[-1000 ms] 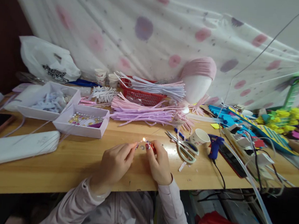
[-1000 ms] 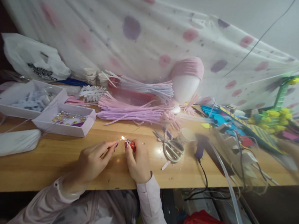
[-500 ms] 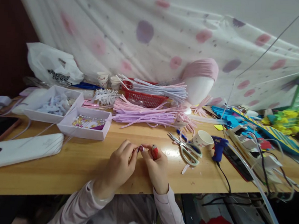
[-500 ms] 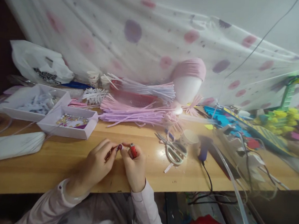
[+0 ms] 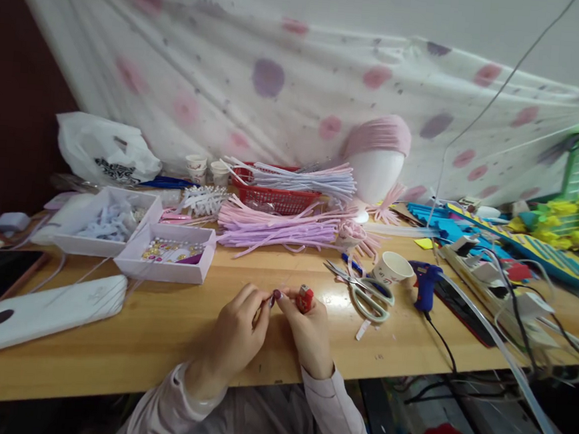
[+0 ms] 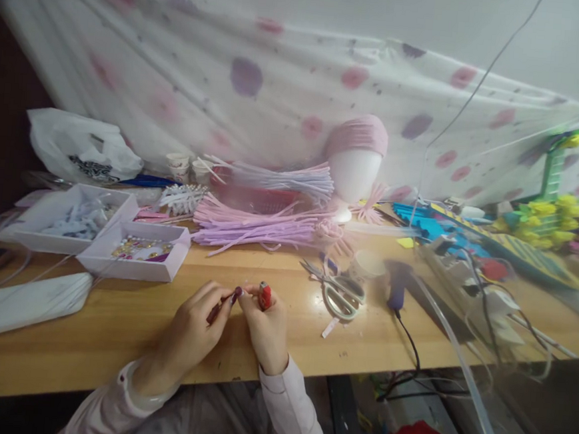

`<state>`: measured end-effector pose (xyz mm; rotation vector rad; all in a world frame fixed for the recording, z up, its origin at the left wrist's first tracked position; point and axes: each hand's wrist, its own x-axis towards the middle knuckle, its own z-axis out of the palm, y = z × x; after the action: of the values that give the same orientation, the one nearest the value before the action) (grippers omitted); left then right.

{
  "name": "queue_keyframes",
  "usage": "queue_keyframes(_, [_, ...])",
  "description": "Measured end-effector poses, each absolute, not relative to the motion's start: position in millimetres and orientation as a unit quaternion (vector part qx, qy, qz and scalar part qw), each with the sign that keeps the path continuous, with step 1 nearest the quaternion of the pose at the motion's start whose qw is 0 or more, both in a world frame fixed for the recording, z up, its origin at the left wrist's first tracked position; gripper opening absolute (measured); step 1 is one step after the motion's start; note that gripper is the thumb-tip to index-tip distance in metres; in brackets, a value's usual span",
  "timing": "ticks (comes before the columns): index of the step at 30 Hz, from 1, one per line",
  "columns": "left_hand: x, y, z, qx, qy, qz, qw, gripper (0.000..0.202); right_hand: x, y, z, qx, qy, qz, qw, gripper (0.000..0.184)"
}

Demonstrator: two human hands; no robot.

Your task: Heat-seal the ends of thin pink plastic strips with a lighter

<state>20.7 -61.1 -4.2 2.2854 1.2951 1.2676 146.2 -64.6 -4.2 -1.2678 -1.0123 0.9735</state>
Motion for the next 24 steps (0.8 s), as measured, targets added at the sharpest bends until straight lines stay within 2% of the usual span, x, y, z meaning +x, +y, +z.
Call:
queue_keyframes(7, [8,-68,-14,0.782,0.463,0.401,0.114,0.016,149,-64,-4,-0.555,-0.425,0.407,0.588,0.03])
queue_keyframes(15, [-14,-81,-11,0.753,0.477,0.422,0.166,0.016,148,-60,-2,-0.557,-0.425,0.407,0.586,0.033])
queue_keyframes(19, [-14,-78,-10,0.733,0.497,0.445,0.136,0.016,147,-61,3,-0.537,-0.486,0.397,0.564,0.033])
queue_keyframes(24, [-12,-71,-5,0.721,0.504,0.469,0.085,0.015,151,-65,1,-0.577,-0.563,0.301,0.509,0.044])
